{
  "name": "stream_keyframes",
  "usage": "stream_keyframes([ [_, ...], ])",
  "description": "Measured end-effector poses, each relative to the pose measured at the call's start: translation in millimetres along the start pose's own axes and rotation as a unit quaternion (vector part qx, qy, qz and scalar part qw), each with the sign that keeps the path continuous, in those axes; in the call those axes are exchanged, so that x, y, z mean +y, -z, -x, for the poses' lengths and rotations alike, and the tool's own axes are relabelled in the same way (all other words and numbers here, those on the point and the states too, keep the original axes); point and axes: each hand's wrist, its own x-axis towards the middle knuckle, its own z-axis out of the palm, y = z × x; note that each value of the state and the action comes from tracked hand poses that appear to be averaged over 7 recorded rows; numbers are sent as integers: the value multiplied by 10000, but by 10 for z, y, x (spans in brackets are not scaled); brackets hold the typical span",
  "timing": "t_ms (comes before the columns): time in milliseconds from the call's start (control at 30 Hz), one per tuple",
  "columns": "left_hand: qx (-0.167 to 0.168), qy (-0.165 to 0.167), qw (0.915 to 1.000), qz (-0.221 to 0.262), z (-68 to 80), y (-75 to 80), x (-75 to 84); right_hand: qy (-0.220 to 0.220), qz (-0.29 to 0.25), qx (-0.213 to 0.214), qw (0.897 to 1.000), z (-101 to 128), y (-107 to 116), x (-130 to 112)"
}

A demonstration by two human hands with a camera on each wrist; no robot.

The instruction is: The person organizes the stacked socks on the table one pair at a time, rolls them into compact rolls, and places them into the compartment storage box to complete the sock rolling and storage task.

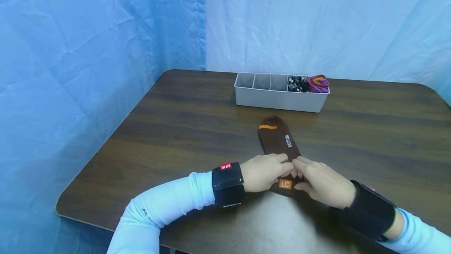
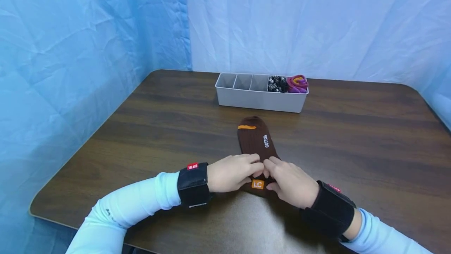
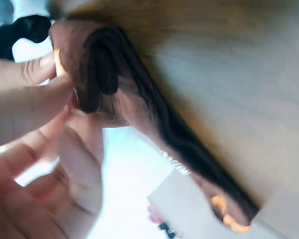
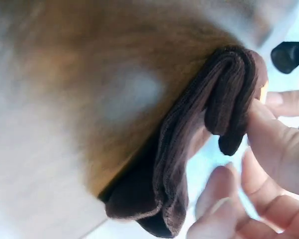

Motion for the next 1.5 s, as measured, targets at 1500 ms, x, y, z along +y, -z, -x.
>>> stream_keyframes([
  [1500,99,41,9942,-1066,28,44,-50,326,532,-306,9976,-105,76,165],
])
